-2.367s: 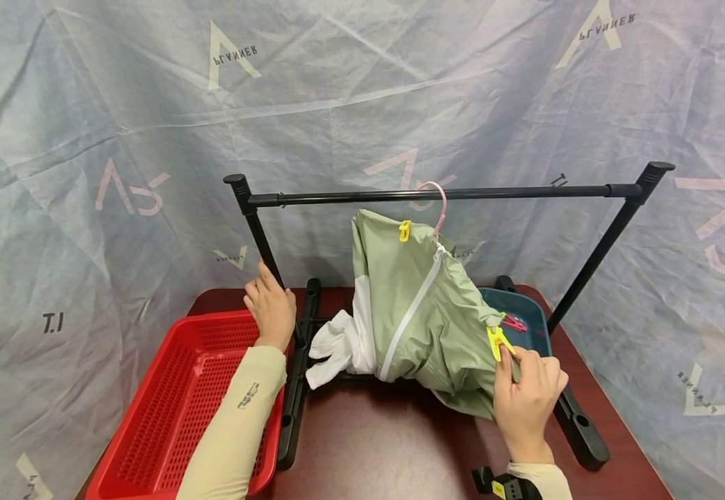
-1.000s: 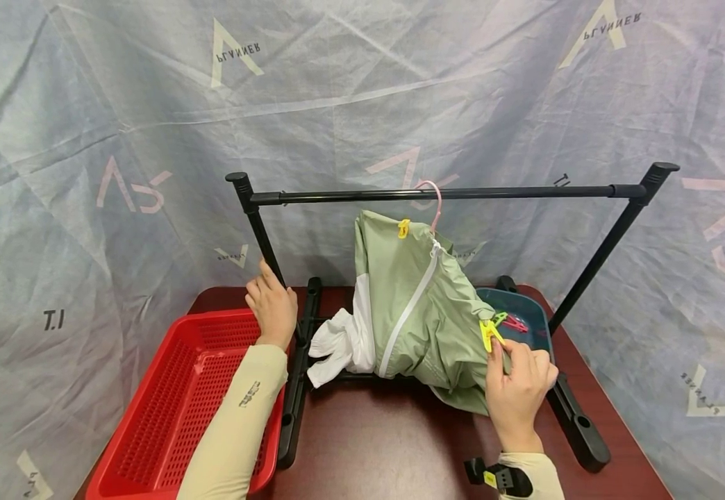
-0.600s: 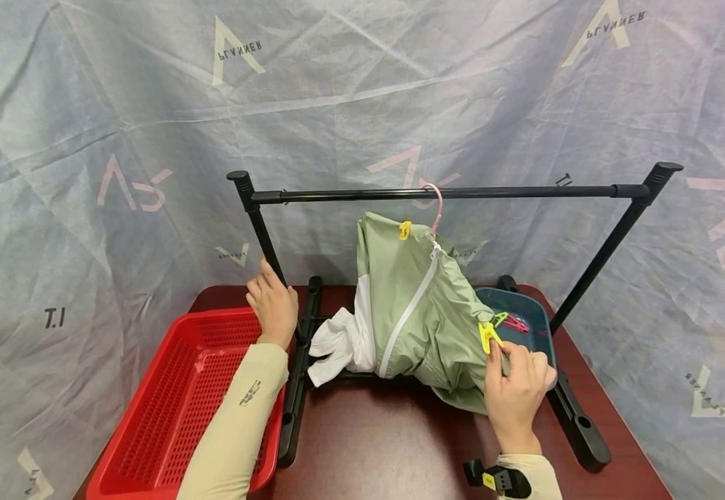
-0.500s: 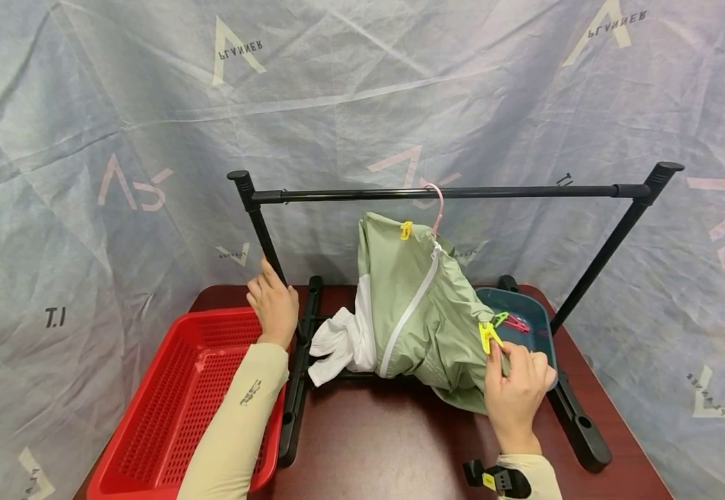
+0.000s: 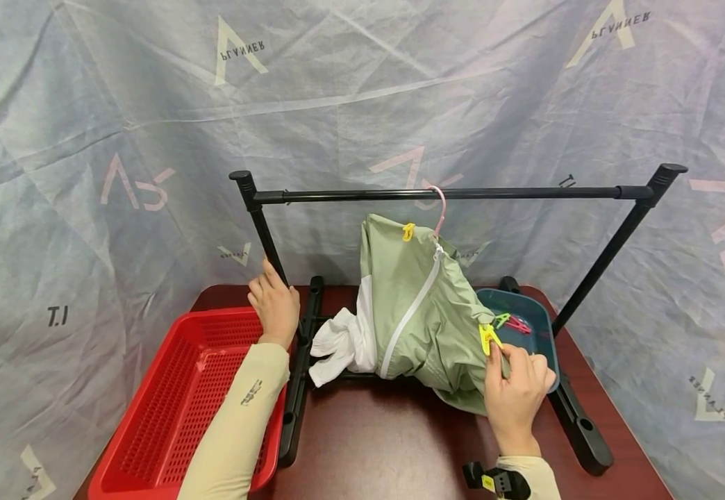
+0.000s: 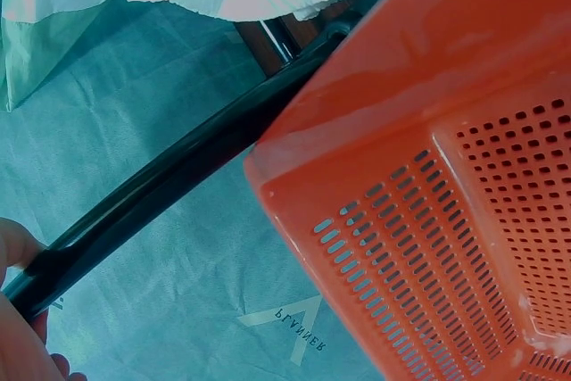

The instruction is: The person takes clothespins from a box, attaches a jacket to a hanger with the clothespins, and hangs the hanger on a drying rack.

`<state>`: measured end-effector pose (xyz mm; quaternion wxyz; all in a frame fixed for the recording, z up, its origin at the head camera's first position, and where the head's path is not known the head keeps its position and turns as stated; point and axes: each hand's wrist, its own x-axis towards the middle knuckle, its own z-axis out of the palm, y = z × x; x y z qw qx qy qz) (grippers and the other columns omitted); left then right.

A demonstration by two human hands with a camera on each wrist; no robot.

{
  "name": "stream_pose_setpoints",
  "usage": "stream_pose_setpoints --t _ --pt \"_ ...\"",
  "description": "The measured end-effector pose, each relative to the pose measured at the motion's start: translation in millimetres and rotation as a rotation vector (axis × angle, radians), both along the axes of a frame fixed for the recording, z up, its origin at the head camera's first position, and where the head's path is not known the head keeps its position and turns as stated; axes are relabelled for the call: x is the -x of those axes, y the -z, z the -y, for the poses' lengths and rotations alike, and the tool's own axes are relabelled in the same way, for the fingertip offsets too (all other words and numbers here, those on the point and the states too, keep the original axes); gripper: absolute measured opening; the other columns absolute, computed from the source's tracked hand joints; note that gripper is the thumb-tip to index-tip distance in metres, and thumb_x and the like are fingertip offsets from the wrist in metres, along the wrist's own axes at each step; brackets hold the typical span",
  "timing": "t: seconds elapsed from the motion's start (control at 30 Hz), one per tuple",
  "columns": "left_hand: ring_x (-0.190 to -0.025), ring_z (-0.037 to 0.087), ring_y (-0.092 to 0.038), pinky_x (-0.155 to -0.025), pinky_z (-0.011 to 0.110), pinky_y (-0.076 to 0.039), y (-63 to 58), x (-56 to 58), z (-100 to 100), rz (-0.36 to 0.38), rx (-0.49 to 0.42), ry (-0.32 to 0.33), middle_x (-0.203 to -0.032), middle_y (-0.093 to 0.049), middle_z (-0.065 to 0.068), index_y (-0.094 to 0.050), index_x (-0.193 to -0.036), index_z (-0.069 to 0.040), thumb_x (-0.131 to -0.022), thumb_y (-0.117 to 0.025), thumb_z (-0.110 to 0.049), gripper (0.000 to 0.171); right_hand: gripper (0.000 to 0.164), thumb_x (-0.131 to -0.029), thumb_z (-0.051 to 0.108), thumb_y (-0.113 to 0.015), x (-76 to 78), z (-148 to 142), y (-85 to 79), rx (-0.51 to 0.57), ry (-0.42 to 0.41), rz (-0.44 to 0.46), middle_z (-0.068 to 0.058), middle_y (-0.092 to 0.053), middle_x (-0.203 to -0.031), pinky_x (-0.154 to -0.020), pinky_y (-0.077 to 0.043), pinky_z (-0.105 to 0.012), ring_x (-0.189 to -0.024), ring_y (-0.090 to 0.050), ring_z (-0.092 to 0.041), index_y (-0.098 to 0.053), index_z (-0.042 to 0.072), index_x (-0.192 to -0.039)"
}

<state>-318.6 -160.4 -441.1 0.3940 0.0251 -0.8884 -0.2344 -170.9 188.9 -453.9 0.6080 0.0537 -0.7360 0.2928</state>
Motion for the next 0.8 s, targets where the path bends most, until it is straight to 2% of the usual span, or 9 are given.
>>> stream_pose_setpoints --t 0.4,0.8 --pt "-0.106 0.047 -0.040 -0.083 0.055 -0.033 0.5 1.0 0.0 -0.021 0.010 -0.014 -0.118 -0.050 0.032 -0.024 -0.148 0.006 -0.092 -0.066 -0.005 0.071 0.049 -0.102 0.038 -0.056 -1.1 0.5 -0.1 0.002 -0.005 0.011 -0.021 -0.057 -0.070 -0.067 -0.017 -0.046 -0.065 -0.036 -0.033 -0.062 -0.008 -0.084" --pt "-0.108 0.047 -0.038 -0.086 0.055 -0.032 -0.7 -0.4 0.3 0.024 -0.003 -0.003 -0.120 -0.049 0.032 -0.020 -0.150 0.004 -0.094 -0.065 -0.006 0.073 0.049 -0.101 0.038 -0.056 1.3 -0.3 3.5 0.007 -0.007 0.008 -0.020 -0.059 -0.071 -0.067 -0.019 -0.046 -0.066 -0.038 -0.034 -0.063 -0.007 -0.084"
